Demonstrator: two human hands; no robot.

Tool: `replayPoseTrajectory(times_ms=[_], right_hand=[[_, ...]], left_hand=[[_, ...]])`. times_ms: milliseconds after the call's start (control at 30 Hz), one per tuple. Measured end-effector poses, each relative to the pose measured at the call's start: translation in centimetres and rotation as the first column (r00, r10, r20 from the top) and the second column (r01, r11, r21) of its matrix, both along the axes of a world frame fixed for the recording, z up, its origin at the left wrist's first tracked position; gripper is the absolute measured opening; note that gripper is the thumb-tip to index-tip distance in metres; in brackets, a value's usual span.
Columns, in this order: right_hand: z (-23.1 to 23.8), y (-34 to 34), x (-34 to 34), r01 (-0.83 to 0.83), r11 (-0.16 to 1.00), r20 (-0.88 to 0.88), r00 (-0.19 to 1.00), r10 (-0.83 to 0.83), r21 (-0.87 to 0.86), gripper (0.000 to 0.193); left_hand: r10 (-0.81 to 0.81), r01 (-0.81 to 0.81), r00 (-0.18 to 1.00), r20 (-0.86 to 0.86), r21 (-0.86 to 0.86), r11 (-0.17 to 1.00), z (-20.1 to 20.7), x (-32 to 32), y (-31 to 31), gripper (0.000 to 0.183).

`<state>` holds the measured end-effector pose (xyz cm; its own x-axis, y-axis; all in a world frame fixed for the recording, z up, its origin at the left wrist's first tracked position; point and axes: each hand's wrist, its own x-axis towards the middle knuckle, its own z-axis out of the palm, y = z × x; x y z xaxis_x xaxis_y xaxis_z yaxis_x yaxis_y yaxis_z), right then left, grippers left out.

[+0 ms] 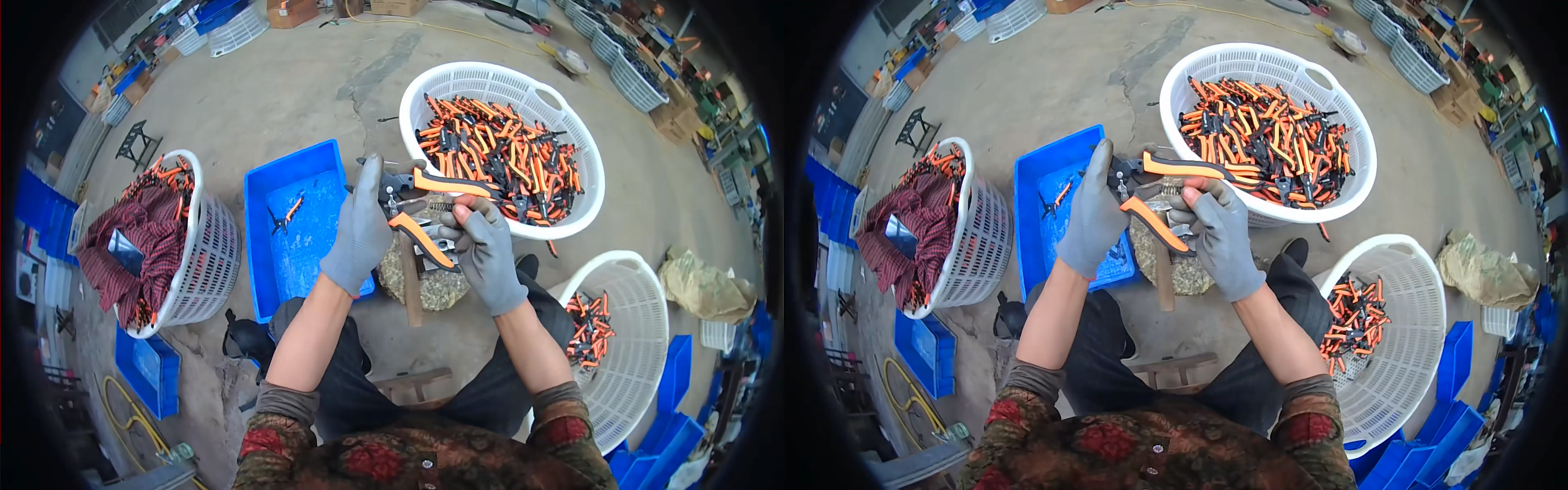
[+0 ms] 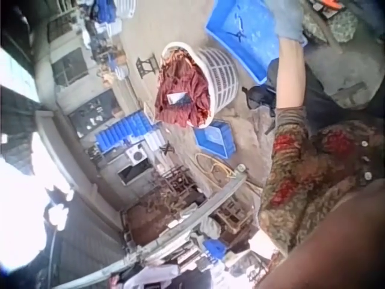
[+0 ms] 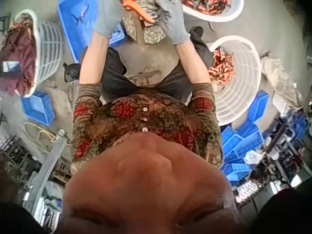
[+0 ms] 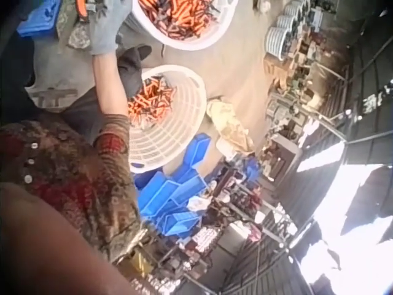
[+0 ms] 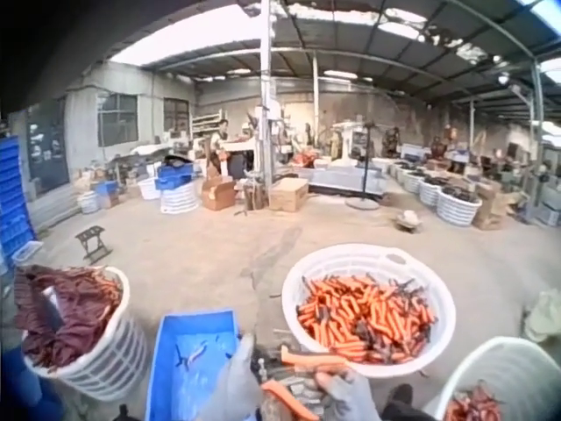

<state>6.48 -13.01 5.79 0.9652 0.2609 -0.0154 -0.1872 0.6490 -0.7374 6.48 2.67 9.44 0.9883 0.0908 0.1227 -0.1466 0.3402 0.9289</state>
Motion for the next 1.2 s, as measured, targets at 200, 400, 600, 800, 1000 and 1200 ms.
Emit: replayPoseTrajectory(times_ms=[200,400,600,800,1000,1200], right_hand=[[0.0,-2.4,0.7,-0.109,0.978,-0.015,0.994,0.108,-0.178,0.026],[0.9,-1.1,-0.5,0.107,0.602,0.273,0.943,0.190,-0.791,0.050],[-1.1,1.3,-1.3,0.349,0.425,0.470,0.854,0.224,-0.836,0.063],[-2.0,1.4,-1.1,0.603,0.325,0.684,0.668,0.293,-0.729,0.067],[-2.1,0.8,-0.6,0.558,0.214,0.587,0.668,0.457,-0.802,0.066],[-1.7,-0.1,0.2,0.227,0.484,0.451,0.790,0.417,-0.845,0.058]], left_hand=[[-0.112,0.039,0.987,0.114,0.509,0.860,-3.0,3.0,-0.9,0.049],[-0.139,0.133,0.990,0.016,0.196,0.972,-3.2,4.5,-2.0,0.054],[-0.272,0.272,0.962,0.004,0.036,0.962,-3.4,3.9,-2.1,0.058],[-0.386,0.364,0.922,-0.018,-0.293,0.884,-2.9,3.1,-2.3,0.063],[-0.414,0.395,0.910,-0.014,-0.276,0.876,-4.4,3.9,-1.4,0.061],[-0.475,0.414,0.879,-0.038,-0.434,0.800,-4.3,3.8,-1.2,0.062]])
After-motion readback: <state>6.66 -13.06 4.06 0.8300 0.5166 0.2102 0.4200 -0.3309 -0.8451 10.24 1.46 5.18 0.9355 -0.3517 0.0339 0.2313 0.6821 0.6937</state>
